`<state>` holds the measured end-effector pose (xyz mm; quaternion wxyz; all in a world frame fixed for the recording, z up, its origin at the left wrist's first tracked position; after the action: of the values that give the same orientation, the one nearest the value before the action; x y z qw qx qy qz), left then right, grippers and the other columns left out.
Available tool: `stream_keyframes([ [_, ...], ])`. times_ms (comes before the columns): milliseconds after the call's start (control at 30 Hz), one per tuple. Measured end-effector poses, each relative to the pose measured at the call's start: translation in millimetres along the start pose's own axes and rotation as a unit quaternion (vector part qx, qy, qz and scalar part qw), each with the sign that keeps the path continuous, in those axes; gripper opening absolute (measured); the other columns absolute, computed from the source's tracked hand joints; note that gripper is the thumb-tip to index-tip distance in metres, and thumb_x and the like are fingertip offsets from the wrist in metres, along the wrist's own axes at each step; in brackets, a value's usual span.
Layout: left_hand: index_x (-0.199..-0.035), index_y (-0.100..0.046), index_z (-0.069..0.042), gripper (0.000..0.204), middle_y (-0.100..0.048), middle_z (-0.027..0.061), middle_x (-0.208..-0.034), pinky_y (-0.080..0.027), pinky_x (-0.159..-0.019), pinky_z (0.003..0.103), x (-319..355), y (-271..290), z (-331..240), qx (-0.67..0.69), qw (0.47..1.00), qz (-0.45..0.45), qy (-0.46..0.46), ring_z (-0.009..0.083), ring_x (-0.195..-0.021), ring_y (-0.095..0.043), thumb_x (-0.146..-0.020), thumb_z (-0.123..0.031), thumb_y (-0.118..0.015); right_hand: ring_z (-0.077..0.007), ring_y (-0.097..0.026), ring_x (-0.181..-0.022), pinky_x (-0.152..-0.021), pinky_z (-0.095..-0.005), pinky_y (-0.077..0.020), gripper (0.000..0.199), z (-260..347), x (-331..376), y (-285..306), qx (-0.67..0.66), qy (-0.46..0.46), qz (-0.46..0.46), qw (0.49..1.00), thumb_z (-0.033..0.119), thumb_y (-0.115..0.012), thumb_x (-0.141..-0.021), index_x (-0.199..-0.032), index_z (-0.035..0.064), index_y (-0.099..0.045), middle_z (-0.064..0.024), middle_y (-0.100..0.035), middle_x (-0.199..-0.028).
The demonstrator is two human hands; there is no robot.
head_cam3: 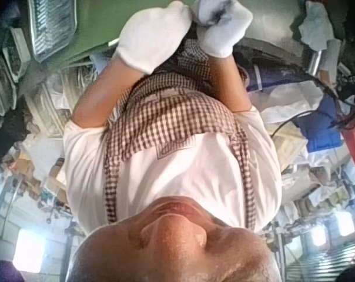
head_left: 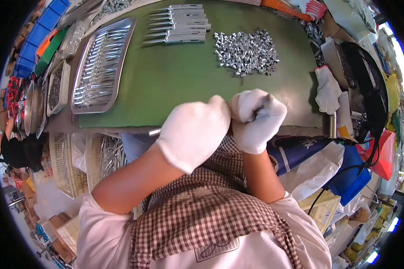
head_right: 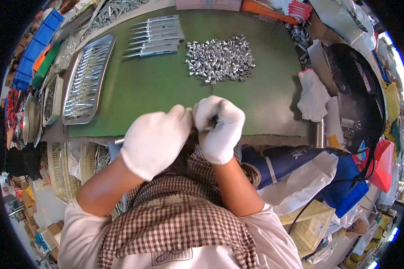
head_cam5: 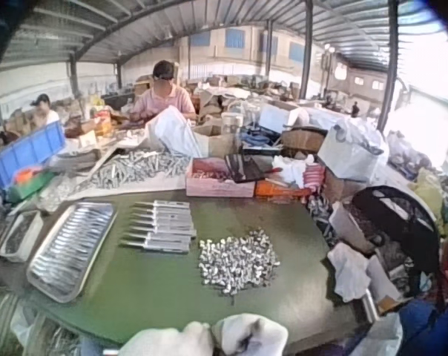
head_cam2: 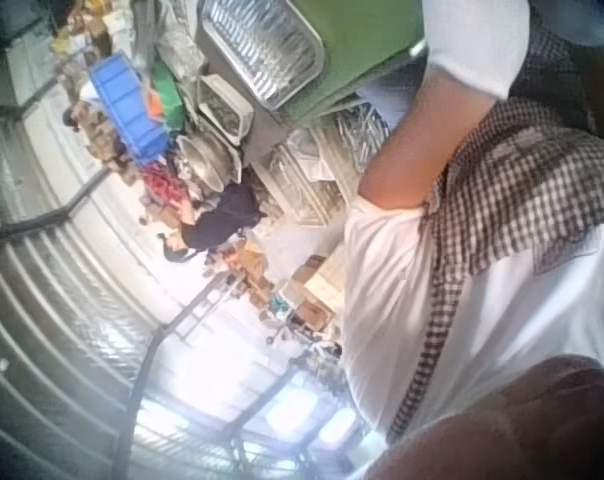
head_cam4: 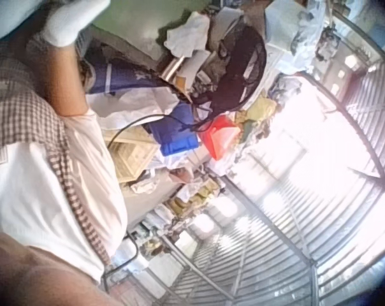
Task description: The person puts on gloves and assembles hardware by inserting small metal components into metal rods by hand.
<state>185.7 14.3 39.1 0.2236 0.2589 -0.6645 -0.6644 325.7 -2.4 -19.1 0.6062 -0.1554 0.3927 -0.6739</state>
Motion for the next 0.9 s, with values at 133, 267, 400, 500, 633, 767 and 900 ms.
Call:
stream_keyframes([
  [133,-0.102,-0.066,-0.008,0.017,-0.059,0.0085,-0.081,-0.055,-0.057,0.039,8,-8,5,0.044,0.998,-0.035,0.015,0.0273,-0.064,-0.067,-0.092,-0.021,-0.063,-0.0145,-0.028,-0.049,-0.051,-0.0325,-0.0209,0.058,-4,0,0,-0.025,0.023,-0.010,0.999,0.044,-0.037,-0.104,-0.061,0.0056,-0.042,-0.0014,-0.032,-0.052],
  [267,-0.110,-0.068,-0.016,0.024,-0.061,0.0065,-0.082,-0.054,-0.060,0.039,64,0,23,0.085,0.983,-0.123,0.110,0.0262,-0.070,-0.067,-0.089,-0.027,-0.069,-0.0122,-0.029,-0.051,-0.051,-0.0302,-0.0243,0.035,12,-1,8,-0.052,-0.026,-0.051,0.997,0.025,-0.039,-0.098,-0.071,0.0040,-0.048,0.0011,-0.031,-0.058],
  [400,-0.110,-0.069,-0.009,0.031,-0.068,0.0106,-0.103,-0.054,-0.079,0.041,214,-6,66,0.053,0.925,-0.009,0.375,0.0327,-0.090,-0.067,-0.082,-0.019,-0.073,-0.0078,-0.041,-0.061,-0.054,-0.0228,-0.0310,0.022,43,15,24,0.189,-0.020,-0.109,0.976,0.003,-0.045,-0.087,-0.098,-0.0024,-0.064,-0.0032,-0.052,-0.076],
  [500,-0.116,-0.067,-0.006,0.036,-0.064,0.0163,-0.113,-0.049,-0.089,0.046,282,5,79,-0.074,0.894,0.138,0.420,0.0372,-0.105,-0.061,-0.082,-0.017,-0.072,-0.0083,-0.045,-0.060,-0.053,-0.0210,-0.0349,0.030,41,12,11,0.251,-0.021,-0.149,0.956,0.007,-0.045,-0.093,-0.113,-0.0026,-0.064,-0.0066,-0.058,-0.081],
  [633,-0.118,-0.069,-0.005,0.031,-0.066,0.0138,-0.116,-0.048,-0.095,0.043,188,22,72,0.010,0.947,-0.065,0.314,0.0331,-0.108,-0.062,-0.087,-0.009,-0.067,-0.0087,-0.047,-0.050,-0.043,-0.0210,-0.0333,0.034,41,8,1,0.233,-0.027,-0.139,0.962,0.017,-0.041,-0.103,-0.123,-0.0010,-0.060,-0.0121,-0.064,-0.085],
  [767,-0.120,-0.067,-0.009,0.034,-0.067,0.0118,-0.111,-0.049,-0.093,0.043,34,14,82,0.029,0.975,-0.214,0.043,0.0317,-0.104,-0.063,-0.088,-0.017,-0.066,-0.0059,-0.045,-0.051,-0.045,-0.0199,-0.0315,0.029,43,8,10,0.277,-0.088,-0.161,0.943,0.016,-0.043,-0.103,-0.115,-0.0003,-0.064,-0.0075,-0.063,-0.080],
  [900,-0.118,-0.065,-0.007,0.031,-0.065,0.0152,-0.117,-0.049,-0.095,0.045,-50,-8,120,0.067,0.979,-0.178,0.077,0.0349,-0.109,-0.062,-0.090,-0.020,-0.064,-0.0036,-0.044,-0.054,-0.048,-0.0193,-0.0330,0.023,41,9,-1,0.292,-0.099,-0.150,0.939,0.010,-0.047,-0.103,-0.108,-0.0005,-0.066,-0.0035,-0.062,-0.079],
])
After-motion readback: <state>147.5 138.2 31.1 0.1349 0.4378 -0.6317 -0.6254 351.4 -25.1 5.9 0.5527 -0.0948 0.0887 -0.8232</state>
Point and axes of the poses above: each hand's wrist, its own x-axis away from the middle knuckle, its own y-axis out of the back of the hand, z = x × y, the point moved 1 cm from there along -x, towards the middle knuckle
